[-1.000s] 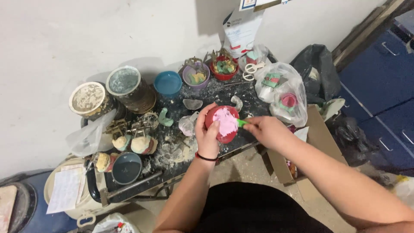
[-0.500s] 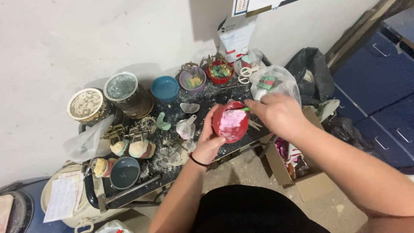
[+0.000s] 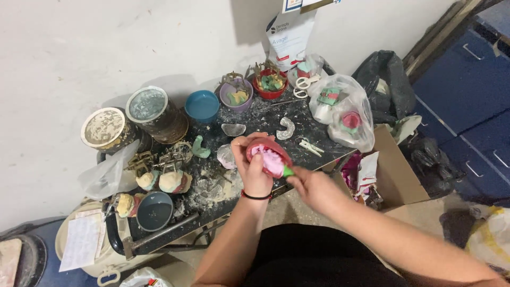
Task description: The person opens a white packet and pours a white powder into a red bowl. They then add water from a blue bowl and mix the contents with a green spatula until a pink paste forms. Finally, they lift the mixture out of the bowl.
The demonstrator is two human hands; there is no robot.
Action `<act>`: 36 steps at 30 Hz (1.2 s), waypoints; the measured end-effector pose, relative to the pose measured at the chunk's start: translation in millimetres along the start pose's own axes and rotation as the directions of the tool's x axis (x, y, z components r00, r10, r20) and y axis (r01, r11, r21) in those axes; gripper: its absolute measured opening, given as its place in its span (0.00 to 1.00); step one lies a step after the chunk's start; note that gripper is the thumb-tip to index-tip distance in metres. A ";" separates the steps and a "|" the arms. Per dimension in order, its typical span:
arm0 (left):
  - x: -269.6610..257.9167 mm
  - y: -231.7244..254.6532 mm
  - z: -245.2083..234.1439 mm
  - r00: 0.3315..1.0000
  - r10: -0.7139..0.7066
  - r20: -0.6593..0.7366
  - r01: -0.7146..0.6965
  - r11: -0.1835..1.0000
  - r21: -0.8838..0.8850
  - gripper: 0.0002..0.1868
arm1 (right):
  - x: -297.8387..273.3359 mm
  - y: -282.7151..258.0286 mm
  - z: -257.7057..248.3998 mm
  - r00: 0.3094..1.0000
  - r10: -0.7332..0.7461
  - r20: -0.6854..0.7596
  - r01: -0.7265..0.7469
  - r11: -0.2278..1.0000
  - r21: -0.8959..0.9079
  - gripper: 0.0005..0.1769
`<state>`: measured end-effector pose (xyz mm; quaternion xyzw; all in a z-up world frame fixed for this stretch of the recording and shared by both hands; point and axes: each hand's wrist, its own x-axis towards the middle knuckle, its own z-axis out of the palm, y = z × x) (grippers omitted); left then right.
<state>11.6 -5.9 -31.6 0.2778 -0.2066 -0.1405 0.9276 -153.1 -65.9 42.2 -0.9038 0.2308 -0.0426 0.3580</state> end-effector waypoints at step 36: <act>-3.8 36.7 54.3 0.993 -0.088 -0.083 0.115 0.899 0.422 0.29 | 9.0 28.9 -4.1 0.902 -0.430 -0.023 0.368 0.796 -0.481 0.32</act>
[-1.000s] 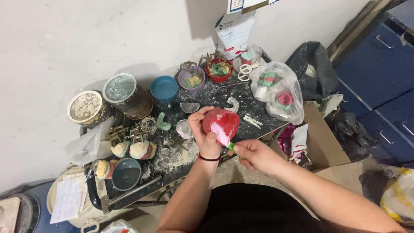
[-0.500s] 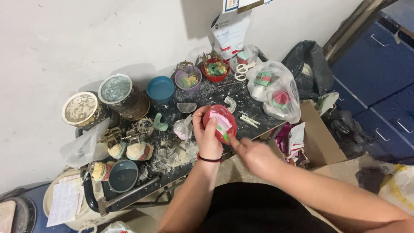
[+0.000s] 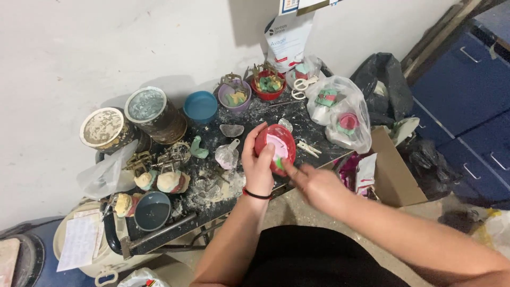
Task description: The person opens a white packet and pours a white powder into a red bowl. They then add water from a blue bowl and mix the contents with a green spatula until a pink paste forms. Finally, they lift the mixture out of the bowl.
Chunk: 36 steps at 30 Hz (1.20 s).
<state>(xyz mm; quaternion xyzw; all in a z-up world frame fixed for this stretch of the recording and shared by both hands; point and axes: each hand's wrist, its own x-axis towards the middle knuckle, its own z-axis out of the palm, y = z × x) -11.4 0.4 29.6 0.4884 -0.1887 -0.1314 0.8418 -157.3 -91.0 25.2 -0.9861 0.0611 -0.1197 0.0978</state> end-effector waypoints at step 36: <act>-1.1 -6.2 -0.8 0.949 -0.227 0.219 0.258 0.958 -0.124 0.27 | 54.8 57.6 -97.1 0.873 -0.378 -0.308 0.100 0.757 -0.646 0.11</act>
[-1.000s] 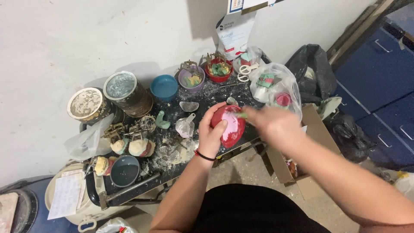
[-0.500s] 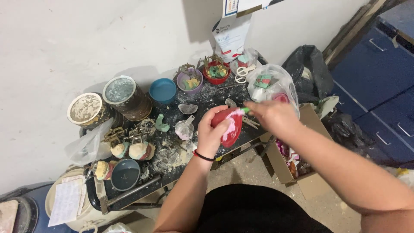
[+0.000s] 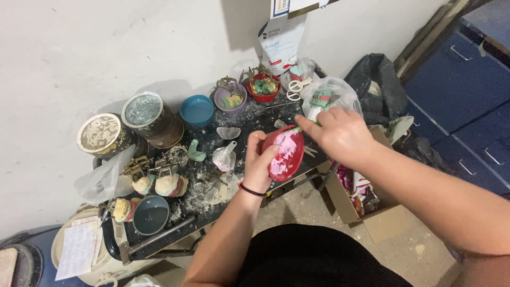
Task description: The person opens a white packet and pours a white powder into a red bowl. They then add water from a blue bowl and mix the contents with a green spatula until a pink paste forms. Finally, they lift the mixture out of the bowl.
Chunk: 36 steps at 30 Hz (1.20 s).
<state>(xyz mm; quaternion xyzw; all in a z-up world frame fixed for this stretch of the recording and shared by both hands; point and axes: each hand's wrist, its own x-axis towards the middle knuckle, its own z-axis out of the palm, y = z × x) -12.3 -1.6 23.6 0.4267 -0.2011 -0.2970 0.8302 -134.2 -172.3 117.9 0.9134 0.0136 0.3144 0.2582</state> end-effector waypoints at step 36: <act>10.3 6.5 -0.5 0.987 0.152 -0.045 -0.152 0.988 0.014 0.32 | -5.3 -48.3 -33.5 0.851 0.038 0.524 -0.438 0.603 0.667 0.25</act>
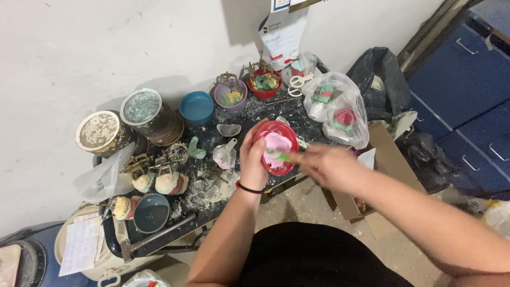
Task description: The person opens a white packet and pours a white powder into a red bowl. They then add water from a blue bowl and mix the contents with a green spatula until a pink paste forms. Finally, they lift the mixture out of the bowl.
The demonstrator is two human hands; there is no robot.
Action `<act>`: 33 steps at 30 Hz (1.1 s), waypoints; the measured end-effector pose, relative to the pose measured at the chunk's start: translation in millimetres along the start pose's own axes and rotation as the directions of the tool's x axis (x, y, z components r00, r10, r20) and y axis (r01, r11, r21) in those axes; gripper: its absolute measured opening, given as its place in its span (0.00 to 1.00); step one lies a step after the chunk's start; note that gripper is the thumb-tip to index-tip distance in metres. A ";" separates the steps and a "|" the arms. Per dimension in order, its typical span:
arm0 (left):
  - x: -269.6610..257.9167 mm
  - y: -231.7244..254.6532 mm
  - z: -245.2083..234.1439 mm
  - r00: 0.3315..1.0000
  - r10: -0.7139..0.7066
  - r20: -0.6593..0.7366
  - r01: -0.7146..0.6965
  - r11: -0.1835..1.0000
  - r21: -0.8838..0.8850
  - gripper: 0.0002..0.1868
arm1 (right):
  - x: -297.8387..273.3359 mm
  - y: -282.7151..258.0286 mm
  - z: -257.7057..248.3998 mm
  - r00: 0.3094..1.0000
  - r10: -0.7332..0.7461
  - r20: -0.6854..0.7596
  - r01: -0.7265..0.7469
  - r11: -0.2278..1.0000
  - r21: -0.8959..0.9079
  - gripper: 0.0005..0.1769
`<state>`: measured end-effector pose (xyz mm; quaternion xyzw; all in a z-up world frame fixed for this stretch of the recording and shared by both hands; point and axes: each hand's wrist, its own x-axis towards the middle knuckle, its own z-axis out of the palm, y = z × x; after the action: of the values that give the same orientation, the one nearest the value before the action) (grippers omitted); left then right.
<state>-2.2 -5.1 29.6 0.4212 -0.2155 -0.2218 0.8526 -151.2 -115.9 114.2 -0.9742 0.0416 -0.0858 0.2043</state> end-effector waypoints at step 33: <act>-4.3 6.2 -8.6 0.945 0.082 0.317 -0.086 0.996 -0.001 0.51 | 13.1 38.1 -14.8 0.966 0.235 -0.108 -0.254 0.937 -0.239 0.15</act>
<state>0.3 6.0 29.1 0.3762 -0.3685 -0.2485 0.8129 -142.8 -158.0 114.1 -0.9754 0.1807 -0.0916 0.0870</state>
